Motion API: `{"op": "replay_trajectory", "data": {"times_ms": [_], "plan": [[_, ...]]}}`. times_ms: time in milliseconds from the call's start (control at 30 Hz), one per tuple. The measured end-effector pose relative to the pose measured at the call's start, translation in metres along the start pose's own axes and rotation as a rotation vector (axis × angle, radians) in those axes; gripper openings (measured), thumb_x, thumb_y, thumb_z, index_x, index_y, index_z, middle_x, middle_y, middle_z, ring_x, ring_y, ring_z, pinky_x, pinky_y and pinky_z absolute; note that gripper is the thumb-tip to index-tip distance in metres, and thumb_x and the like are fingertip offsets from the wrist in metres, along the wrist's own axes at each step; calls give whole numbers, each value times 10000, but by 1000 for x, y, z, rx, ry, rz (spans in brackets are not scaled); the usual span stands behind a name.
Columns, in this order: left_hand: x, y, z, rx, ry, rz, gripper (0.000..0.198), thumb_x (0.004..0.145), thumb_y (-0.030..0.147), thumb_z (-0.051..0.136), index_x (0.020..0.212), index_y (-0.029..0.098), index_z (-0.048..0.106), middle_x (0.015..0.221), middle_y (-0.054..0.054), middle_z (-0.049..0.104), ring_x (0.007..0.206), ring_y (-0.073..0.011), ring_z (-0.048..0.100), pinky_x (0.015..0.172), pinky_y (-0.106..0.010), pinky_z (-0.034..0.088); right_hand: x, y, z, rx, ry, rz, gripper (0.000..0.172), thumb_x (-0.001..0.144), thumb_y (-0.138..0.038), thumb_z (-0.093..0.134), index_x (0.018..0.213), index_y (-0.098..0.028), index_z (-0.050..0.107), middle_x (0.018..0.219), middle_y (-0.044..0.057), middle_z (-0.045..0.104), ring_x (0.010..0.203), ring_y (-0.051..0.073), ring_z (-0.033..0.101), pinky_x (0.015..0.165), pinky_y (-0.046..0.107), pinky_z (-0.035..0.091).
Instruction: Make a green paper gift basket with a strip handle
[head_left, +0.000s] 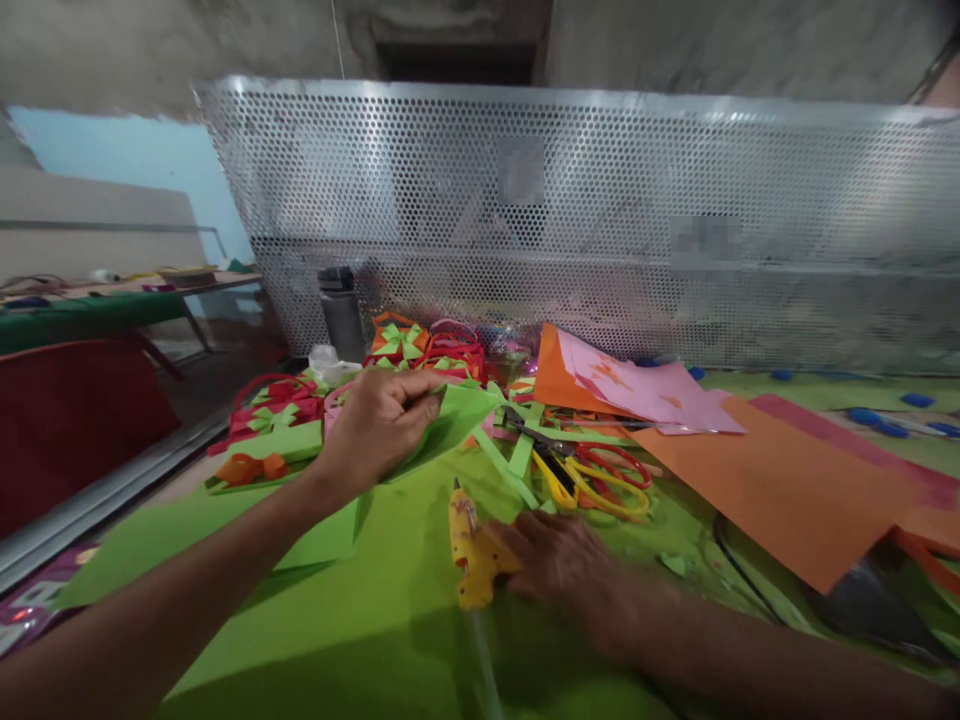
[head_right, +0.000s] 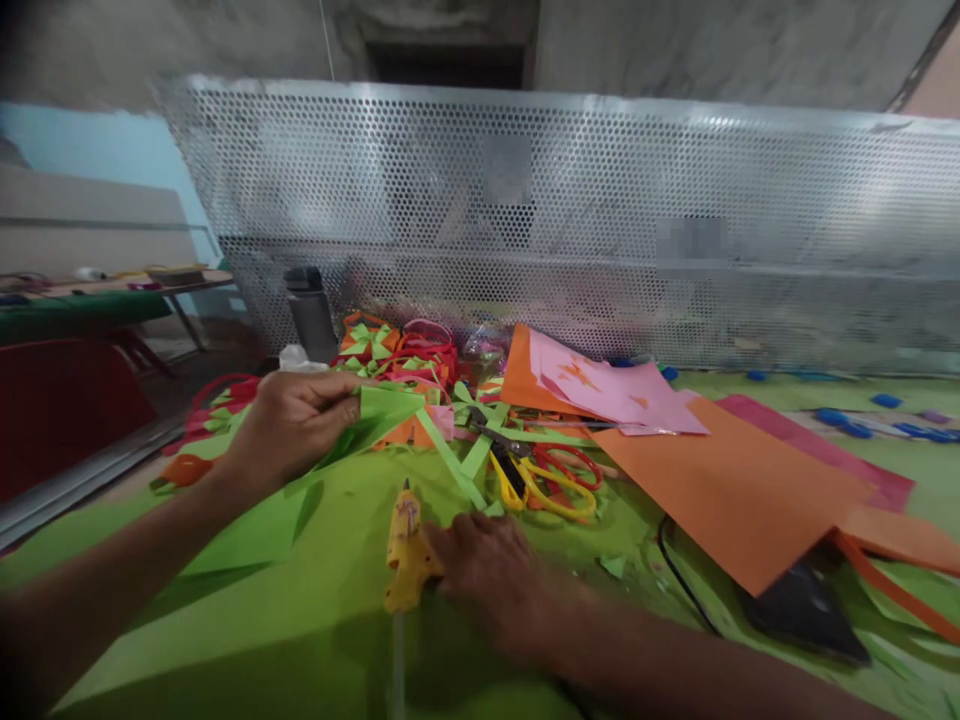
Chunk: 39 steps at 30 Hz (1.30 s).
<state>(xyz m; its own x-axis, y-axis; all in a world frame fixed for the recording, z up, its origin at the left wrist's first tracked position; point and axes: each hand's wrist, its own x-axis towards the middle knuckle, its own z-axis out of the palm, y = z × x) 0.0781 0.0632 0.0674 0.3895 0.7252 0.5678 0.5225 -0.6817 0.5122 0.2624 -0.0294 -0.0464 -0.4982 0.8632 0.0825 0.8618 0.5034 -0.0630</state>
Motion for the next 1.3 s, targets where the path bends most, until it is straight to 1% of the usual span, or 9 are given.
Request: {"op": "replay_trajectory", "data": {"times_ms": [100,200,267,367,467,533,667,967,1300], "plan": [[0,-2,-3,-103,-7,-4,237,715,198,472,747,141,700,572,13,625,546,-124,548,495,-175,390,4,8,-3,59,61,83,442,736,-139,563,1169,-185,487,959,69,649,804,209,614,623,284,461],[-2,0,-9,-227,10,-37,226,719,233,487,738,137,691,575,6,622,532,-121,535,487,-176,402,5,21,-22,67,194,129,509,701,-18,460,1190,-158,462,1014,86,646,886,200,609,707,290,470],[-3,3,-12,-280,30,-46,217,715,248,500,723,131,683,565,5,612,541,-123,535,486,-175,403,4,33,-39,182,408,262,490,731,-69,464,1209,-172,457,1035,89,648,875,208,621,703,306,484],[-4,6,-13,-297,21,-40,204,705,243,501,678,125,665,544,9,584,545,-119,521,482,-169,390,1,45,-60,372,656,282,315,813,-239,482,1118,-182,532,913,56,672,729,176,632,633,272,503],[-3,4,-8,-318,-42,-80,191,695,230,484,606,123,615,519,24,533,498,-95,466,462,-165,360,-7,47,-72,371,780,244,214,821,-299,492,977,-185,583,744,21,662,599,152,609,545,237,492],[-1,-2,-4,-355,-95,-128,193,696,238,469,574,128,569,494,42,477,450,-73,400,428,-158,321,-12,42,-74,274,838,164,193,805,-282,511,964,-196,578,751,21,659,621,159,616,553,238,489],[1,-9,2,-382,-127,-140,212,697,266,454,527,143,488,484,59,401,430,-57,322,410,-154,276,-17,31,-71,131,765,37,237,804,-205,453,1029,-201,527,821,41,668,706,176,639,577,256,482],[-5,0,0,-169,-80,-103,227,753,237,442,579,132,545,540,36,416,527,-92,376,472,-179,302,-21,17,-70,59,684,42,294,763,-131,400,1033,-206,491,872,53,670,753,190,636,626,300,475],[-7,6,1,-129,-39,-36,226,727,172,448,543,152,578,481,38,490,511,-106,449,490,-177,365,-18,15,-69,47,673,114,256,769,-150,386,983,-211,514,802,48,671,709,192,640,623,304,477]]}}
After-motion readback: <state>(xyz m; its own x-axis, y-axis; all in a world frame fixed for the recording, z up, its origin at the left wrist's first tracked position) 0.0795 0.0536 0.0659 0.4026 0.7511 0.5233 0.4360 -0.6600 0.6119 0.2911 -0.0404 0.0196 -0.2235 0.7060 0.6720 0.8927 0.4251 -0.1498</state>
